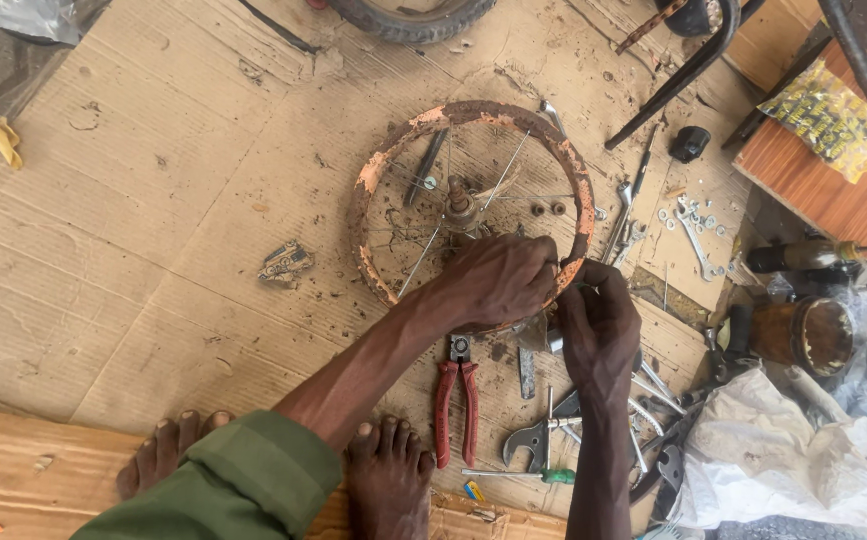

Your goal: The person works on a bicycle wheel lying on cardboard on the ground, threading and adjusting spokes by hand and tightening the hub area. They rotate the wheel, manipulate individual spokes, and use a small hand tool on the hub before setting the wheel aside.

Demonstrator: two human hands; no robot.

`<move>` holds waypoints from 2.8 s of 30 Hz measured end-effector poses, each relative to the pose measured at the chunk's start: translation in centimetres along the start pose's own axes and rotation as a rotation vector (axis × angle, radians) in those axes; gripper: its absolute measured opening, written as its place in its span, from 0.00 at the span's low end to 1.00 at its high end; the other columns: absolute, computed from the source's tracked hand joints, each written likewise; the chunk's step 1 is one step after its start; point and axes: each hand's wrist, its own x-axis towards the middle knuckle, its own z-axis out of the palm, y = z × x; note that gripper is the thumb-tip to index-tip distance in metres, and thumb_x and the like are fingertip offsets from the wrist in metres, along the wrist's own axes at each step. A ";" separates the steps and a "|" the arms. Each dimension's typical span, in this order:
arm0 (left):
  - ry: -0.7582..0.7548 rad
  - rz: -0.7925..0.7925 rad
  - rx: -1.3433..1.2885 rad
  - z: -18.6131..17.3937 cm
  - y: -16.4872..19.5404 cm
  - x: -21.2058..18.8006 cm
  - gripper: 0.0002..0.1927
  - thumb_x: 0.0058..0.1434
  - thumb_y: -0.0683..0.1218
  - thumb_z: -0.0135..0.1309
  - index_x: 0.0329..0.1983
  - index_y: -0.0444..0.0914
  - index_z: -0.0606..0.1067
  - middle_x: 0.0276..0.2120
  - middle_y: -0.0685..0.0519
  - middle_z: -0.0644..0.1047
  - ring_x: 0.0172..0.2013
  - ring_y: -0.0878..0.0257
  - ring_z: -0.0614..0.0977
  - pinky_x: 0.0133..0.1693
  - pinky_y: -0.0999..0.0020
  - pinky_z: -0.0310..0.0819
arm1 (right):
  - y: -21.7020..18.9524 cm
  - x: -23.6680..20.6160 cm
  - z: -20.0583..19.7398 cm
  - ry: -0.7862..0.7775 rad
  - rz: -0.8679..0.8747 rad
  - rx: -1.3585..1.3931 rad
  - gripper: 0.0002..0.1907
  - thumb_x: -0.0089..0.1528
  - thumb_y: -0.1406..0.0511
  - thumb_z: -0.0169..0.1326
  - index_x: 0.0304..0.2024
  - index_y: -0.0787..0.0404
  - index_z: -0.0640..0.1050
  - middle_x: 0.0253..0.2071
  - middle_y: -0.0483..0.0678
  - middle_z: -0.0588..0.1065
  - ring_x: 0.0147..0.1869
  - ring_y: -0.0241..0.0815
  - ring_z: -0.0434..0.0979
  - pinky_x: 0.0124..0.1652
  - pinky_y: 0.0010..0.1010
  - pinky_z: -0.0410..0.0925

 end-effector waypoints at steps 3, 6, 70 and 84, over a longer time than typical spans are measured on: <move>0.291 0.258 0.315 -0.1 1.8 -0.7 0.15 0.75 0.47 0.44 0.53 0.31 0.73 0.27 0.51 0.71 0.23 0.67 0.70 0.22 0.67 0.69 | 0.0 -0.3 -0.2 -0.059 -0.011 -0.072 0.06 0.70 0.69 0.52 0.47 0.65 0.77 0.30 0.47 0.75 0.31 0.33 0.73 0.31 0.24 0.69; 0.116 -0.059 0.056 0.3 3.9 -1.4 0.23 0.76 0.54 0.46 0.58 0.28 0.69 0.41 0.44 0.71 0.24 0.64 0.73 0.20 0.69 0.71 | 0.0 -0.1 -0.4 -0.027 0.012 0.027 0.07 0.66 0.68 0.49 0.46 0.62 0.74 0.35 0.46 0.76 0.32 0.33 0.74 0.31 0.26 0.72; 0.305 -0.157 -0.842 -0.8 4.1 4.9 0.21 0.51 0.32 0.42 0.50 0.35 0.64 0.40 0.43 0.73 0.36 0.59 0.79 0.35 0.53 0.78 | -1.9 4.6 -2.0 0.039 -0.036 0.008 0.05 0.67 0.70 0.58 0.45 0.65 0.78 0.29 0.43 0.76 0.29 0.29 0.70 0.29 0.20 0.62; 0.204 -0.304 -0.687 -2.4 4.4 4.1 0.13 0.64 0.47 0.48 0.49 0.35 0.68 0.30 0.54 0.73 0.30 0.63 0.77 0.32 0.63 0.74 | -0.7 4.9 -2.1 0.094 -0.041 0.399 0.05 0.64 0.72 0.59 0.43 0.66 0.80 0.30 0.44 0.77 0.27 0.31 0.69 0.29 0.20 0.61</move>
